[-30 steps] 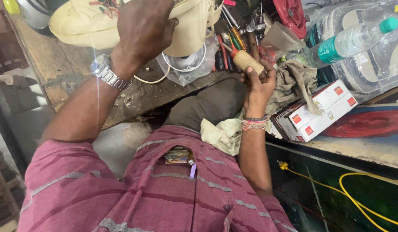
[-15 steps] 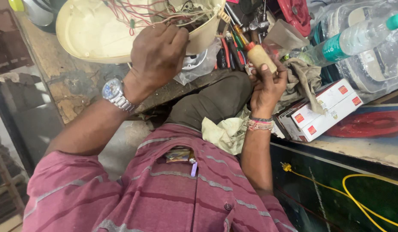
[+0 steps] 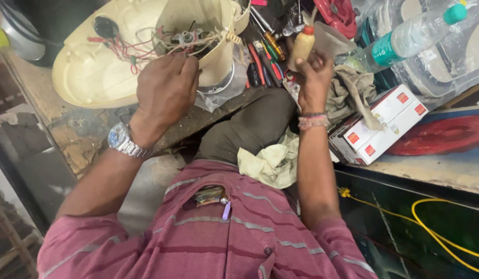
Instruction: The person disassembles a beige plastic appliance housing, removes a motor component, and replaces it with a new one from a plastic bag. They then reassemble the housing and use a screwdriver to secure internal parts and wires.
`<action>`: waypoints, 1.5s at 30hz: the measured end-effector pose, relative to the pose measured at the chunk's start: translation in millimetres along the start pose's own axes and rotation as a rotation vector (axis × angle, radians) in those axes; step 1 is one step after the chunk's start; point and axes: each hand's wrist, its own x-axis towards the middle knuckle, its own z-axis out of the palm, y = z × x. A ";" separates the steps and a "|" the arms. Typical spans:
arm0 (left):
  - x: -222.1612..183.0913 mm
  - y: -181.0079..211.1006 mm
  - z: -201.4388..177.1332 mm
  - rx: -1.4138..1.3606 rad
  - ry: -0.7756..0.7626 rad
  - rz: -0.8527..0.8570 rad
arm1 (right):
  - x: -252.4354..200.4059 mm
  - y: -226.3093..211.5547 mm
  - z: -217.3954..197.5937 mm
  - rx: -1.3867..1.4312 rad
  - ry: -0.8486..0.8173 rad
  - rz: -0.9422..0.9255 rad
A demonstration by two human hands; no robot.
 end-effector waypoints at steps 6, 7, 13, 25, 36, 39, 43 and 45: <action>-0.2 5.6 2.6 0.039 -0.014 0.003 | 86.3 46.0 31.7 -0.549 -0.237 -0.498; -0.7 6.7 3.0 0.036 -0.025 -0.002 | 99.4 53.1 34.3 -0.653 -0.208 -0.510; 0.4 14.8 0.6 0.038 -0.066 -0.012 | 139.9 76.4 60.8 -0.996 -0.064 -0.487; -3.0 24.3 -5.3 -0.267 -0.354 0.081 | -30.8 -58.8 148.3 -0.522 -0.591 -0.383; 78.7 -65.8 43.9 -0.231 -0.628 0.157 | -10.1 -55.5 172.9 -0.606 -0.649 -0.436; 77.3 -68.1 63.4 -0.245 -0.665 0.162 | 2.3 -45.4 165.0 -0.572 -0.670 -0.471; 67.6 -70.1 67.1 -0.256 -0.656 0.227 | 15.0 -31.3 158.2 -0.488 -0.654 -0.342; 69.9 -71.1 67.6 -0.255 -0.674 0.243 | 19.5 -28.8 159.0 -0.411 -0.679 -0.364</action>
